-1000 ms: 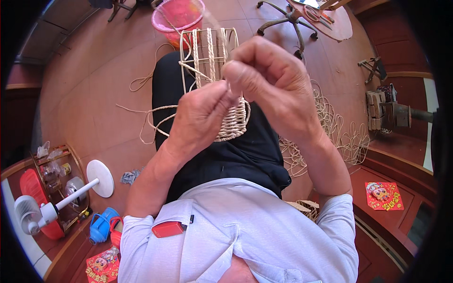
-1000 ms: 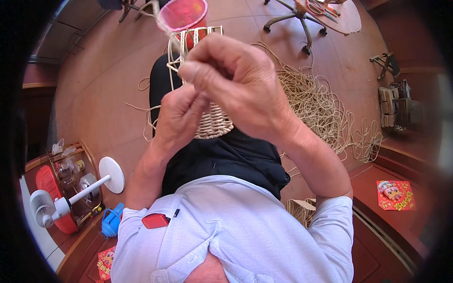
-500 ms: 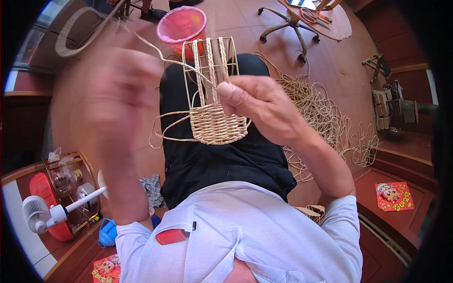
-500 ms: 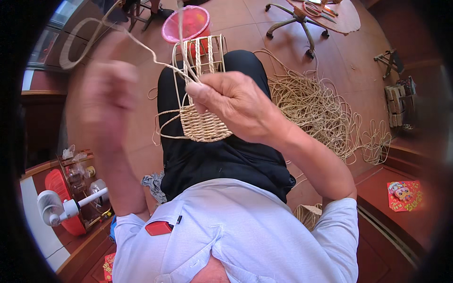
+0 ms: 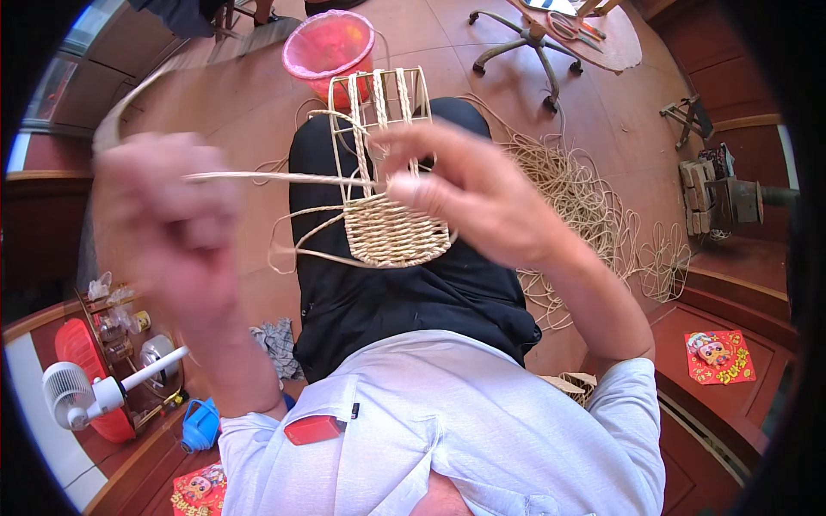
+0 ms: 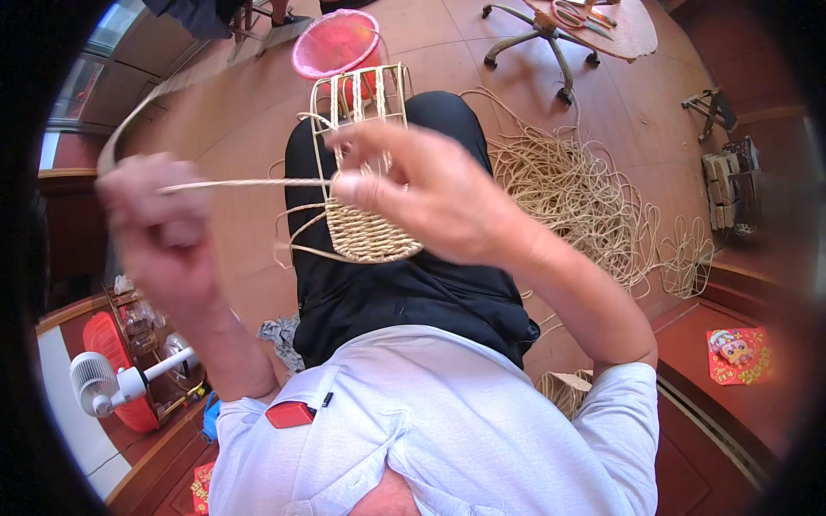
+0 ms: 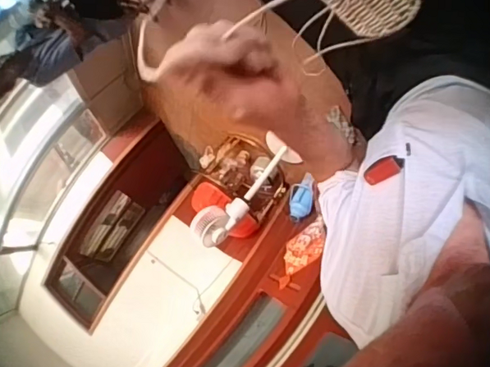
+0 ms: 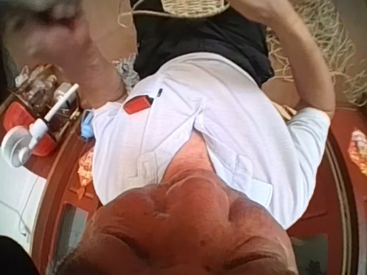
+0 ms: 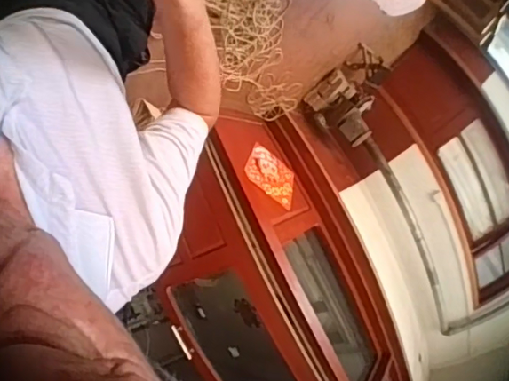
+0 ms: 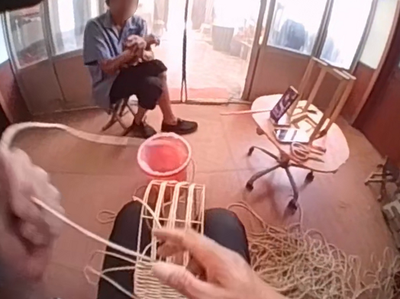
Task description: Weave a straw basket or cage structure using dried plant fibers.
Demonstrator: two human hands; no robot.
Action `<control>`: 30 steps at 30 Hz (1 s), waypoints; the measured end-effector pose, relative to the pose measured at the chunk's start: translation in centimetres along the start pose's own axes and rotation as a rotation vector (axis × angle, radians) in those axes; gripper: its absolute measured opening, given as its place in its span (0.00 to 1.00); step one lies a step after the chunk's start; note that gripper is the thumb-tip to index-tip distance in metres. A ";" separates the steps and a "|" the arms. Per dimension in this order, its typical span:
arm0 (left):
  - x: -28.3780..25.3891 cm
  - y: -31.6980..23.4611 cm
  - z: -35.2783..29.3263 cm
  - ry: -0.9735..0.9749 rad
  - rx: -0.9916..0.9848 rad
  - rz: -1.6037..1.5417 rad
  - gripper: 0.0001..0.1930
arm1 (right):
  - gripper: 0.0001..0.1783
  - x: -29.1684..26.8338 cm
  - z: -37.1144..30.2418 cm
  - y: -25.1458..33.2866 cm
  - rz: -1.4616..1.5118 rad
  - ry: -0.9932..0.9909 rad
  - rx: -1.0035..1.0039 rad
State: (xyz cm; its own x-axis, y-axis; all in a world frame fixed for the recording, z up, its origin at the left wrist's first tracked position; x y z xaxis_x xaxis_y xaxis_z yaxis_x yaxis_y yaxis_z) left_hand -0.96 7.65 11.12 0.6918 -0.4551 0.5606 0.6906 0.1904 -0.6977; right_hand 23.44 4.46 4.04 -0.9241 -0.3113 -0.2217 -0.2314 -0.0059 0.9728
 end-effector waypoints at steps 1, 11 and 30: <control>0.0 -2.6 1.2 0.047 -0.016 -0.350 0.18 | 0.30 1.0 -0.6 -1.0 -0.086 0.037 0.036; -4.8 -4.7 2.7 -0.128 0.021 0.526 0.09 | 0.23 -1.4 0.1 3.0 0.134 0.112 0.043; -6.1 11.2 -7.7 0.225 -0.316 1.151 0.07 | 0.25 -5.8 0.8 11.0 0.430 0.213 -0.002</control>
State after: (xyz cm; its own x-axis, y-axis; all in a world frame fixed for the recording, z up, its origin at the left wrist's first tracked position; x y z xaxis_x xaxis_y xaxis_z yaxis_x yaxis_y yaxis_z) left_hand 0.93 5.86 -3.52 0.7928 -0.3066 -0.5267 -0.4072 0.3765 -0.8321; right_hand 26.02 6.98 15.95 -0.8527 -0.4740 0.2197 0.1595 0.1643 0.9734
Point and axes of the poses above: each hand's wrist, its own z-axis towards the middle knuckle, its own x-axis out of the palm, y = z × x, the point moved 6 cm from there along z, towards the middle knuckle, and after that the axes turned 8 degrees about x, right-handed, at the moved point
